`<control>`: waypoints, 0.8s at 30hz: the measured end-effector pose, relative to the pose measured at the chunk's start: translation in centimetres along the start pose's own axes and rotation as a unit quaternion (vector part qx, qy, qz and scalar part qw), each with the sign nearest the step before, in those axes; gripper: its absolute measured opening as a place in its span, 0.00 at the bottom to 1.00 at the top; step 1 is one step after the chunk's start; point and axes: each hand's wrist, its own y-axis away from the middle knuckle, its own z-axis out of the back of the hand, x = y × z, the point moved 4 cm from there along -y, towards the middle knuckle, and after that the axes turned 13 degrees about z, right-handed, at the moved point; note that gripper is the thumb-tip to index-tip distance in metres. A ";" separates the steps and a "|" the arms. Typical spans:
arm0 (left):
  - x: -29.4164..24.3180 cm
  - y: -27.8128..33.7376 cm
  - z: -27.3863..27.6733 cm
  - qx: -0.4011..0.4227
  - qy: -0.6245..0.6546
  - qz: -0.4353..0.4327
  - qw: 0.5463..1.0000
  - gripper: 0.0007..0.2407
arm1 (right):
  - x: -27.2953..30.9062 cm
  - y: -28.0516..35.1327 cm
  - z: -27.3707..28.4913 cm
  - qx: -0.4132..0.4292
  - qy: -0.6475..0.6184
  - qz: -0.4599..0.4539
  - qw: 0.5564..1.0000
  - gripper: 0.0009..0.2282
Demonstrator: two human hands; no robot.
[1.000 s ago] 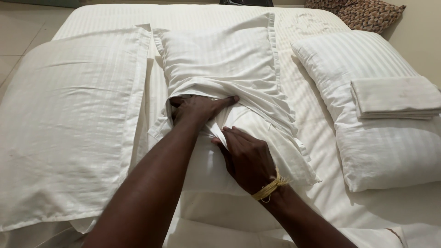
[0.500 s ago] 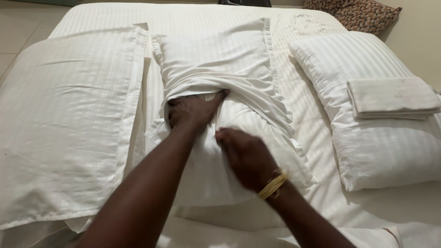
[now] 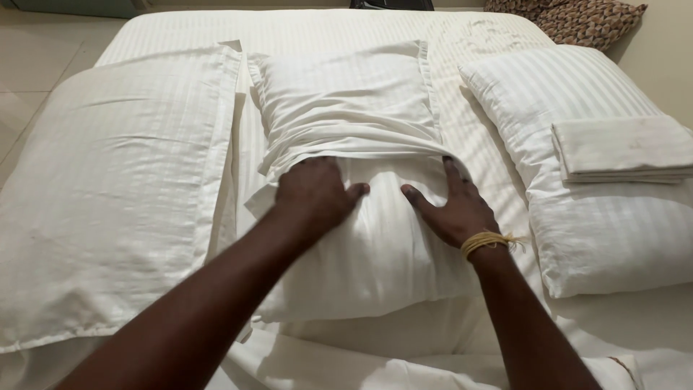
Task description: The person inserts a white pillow into a white pillowcase on a bed. They align the pillow with the case opening, tuck the pillow inside, and smooth the fabric to fit the pillow fully within the case.
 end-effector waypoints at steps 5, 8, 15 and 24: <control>-4.5 0.5 -1.9 -0.058 -0.011 -0.126 0.990 0.22 | -2.9 -2.5 -4.0 0.035 -0.032 0.025 0.999 0.57; -8.6 1.3 -1.6 -0.040 0.006 -0.179 0.983 0.21 | -5.5 -4.2 -6.7 0.040 0.018 0.039 0.998 0.59; -15.7 2.3 -3.1 0.018 -0.054 0.003 0.998 0.32 | 2.9 -0.2 -1.4 -0.049 -0.038 0.191 0.980 0.42; -16.6 1.1 -10.0 -0.150 -0.826 -0.006 0.543 0.36 | 4.3 1.2 -2.5 -0.247 -0.186 0.334 0.891 0.31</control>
